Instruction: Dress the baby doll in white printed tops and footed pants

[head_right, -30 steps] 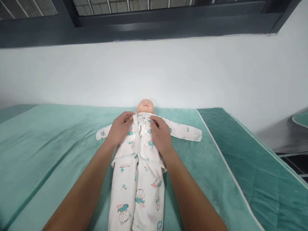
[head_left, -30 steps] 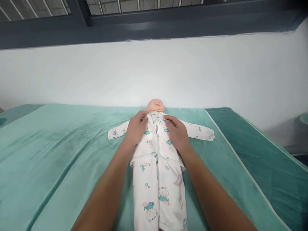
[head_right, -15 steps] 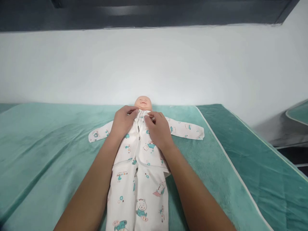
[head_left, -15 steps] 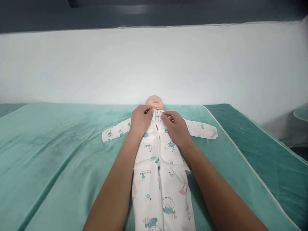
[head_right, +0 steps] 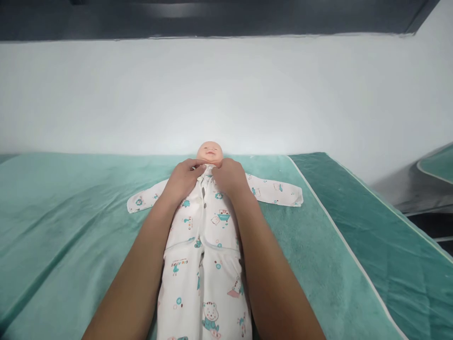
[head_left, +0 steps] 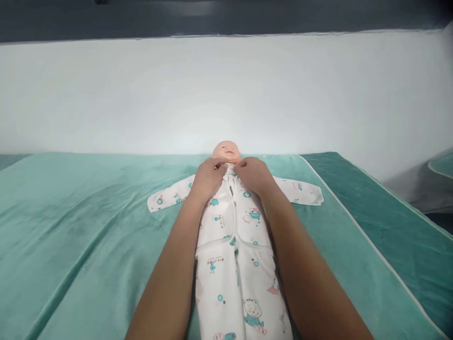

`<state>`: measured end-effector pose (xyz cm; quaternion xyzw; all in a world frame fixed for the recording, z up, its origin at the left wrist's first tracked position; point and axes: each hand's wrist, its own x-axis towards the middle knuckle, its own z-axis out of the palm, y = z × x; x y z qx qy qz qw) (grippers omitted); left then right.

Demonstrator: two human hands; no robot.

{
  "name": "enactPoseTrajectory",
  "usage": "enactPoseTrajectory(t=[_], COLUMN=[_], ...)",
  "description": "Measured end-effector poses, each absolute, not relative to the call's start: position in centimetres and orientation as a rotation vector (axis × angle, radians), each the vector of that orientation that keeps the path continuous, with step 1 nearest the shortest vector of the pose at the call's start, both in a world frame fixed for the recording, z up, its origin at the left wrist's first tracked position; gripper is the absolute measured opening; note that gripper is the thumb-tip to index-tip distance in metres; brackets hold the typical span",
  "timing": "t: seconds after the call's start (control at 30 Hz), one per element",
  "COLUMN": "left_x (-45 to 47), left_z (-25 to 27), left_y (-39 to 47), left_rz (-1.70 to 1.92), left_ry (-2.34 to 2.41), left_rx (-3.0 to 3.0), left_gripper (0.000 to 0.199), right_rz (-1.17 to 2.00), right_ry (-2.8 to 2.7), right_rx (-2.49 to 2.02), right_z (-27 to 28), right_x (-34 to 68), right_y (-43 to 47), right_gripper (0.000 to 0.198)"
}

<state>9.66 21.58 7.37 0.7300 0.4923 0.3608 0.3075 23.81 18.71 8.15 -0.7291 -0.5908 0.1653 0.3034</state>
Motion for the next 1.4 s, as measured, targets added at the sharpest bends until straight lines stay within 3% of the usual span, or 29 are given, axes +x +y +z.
enactPoseTrajectory(t=[0.17,0.7,1.1,1.4], left_x=[9.8,9.8,9.8,10.0], left_z=[7.4,6.7,6.5,6.9], left_y=[21.5,21.9,22.0,21.7], left_rz=[0.994,1.183,1.173,1.088], left_ry=[1.252,1.218,1.163,1.229], left_rx=[1.904,1.698,1.577,1.598], left_gripper=[0.028,0.008,0.009,0.019], right_rz=[0.670,0.747,0.892,0.789], right_ry=[-1.341,-1.398,-1.489,-1.593], right_rx=[-1.654,-1.269,-1.449,-1.543], right_z=[7.9,6.5,7.9,8.4], right_x=[24.5,24.3,24.3,24.1], right_y=[18.9,19.5,18.2,17.9], right_gripper=[0.013,0.018,0.029,0.027])
